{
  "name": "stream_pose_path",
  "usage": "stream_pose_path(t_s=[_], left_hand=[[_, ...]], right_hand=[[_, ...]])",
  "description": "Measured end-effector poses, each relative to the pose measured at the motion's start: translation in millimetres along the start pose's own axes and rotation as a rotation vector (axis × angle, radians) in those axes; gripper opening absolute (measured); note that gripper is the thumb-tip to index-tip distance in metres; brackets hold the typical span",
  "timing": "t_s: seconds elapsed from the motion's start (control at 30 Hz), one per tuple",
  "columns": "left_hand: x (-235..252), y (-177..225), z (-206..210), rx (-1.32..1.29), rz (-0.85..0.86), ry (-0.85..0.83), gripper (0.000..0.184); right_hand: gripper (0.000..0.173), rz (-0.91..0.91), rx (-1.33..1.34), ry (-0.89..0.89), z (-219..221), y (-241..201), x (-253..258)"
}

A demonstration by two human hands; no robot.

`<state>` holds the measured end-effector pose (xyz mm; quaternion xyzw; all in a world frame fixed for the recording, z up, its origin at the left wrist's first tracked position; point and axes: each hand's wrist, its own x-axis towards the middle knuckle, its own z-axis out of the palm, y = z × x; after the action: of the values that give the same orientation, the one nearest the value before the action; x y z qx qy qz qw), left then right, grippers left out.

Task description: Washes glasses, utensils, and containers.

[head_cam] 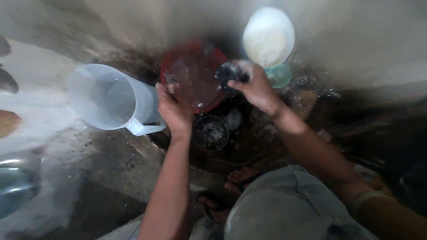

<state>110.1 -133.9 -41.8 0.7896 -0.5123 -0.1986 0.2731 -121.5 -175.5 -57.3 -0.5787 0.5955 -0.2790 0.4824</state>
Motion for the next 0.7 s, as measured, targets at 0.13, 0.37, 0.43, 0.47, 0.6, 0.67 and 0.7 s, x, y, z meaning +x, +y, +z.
stream_pose_path(t_s=[0.13, 0.37, 0.43, 0.47, 0.6, 0.67, 0.7], left_hand=[[-5.3, 8.9, -13.7, 0.171, 0.018, -0.027, 0.035], [-5.6, 28.9, -31.6, 0.281, 0.210, -0.098, 0.030], [-4.5, 39.3, -38.8, 0.363, 0.230, -0.170, 0.029], [-5.6, 43.0, -42.6, 0.408, 0.258, -0.208, 0.028], [-22.1, 51.6, -50.3, 0.588, 0.494, -0.225, 0.020], [-32.5, 54.6, -55.4, 0.606, 0.614, -0.202, 0.017], [-38.4, 55.4, -58.4, 0.586, 0.668, -0.189, 0.016]], right_hand=[[0.054, -0.040, 0.044, 0.003, 5.4, -2.2, -2.3], [0.057, -0.002, 0.097, 0.075, 9.0, -17.9, -10.4], [0.055, 0.164, 0.073, 0.042, 5.3, -40.6, -13.4], [0.054, 0.451, 0.072, -0.074, -4.0, -75.9, -8.8], [0.051, 0.014, 0.355, 0.085, 24.3, -11.3, -12.0], [0.051, 0.081, 0.467, 0.004, 37.2, -19.6, -19.1], [0.048, 0.103, 0.505, -0.059, 43.2, -25.1, -25.8]])
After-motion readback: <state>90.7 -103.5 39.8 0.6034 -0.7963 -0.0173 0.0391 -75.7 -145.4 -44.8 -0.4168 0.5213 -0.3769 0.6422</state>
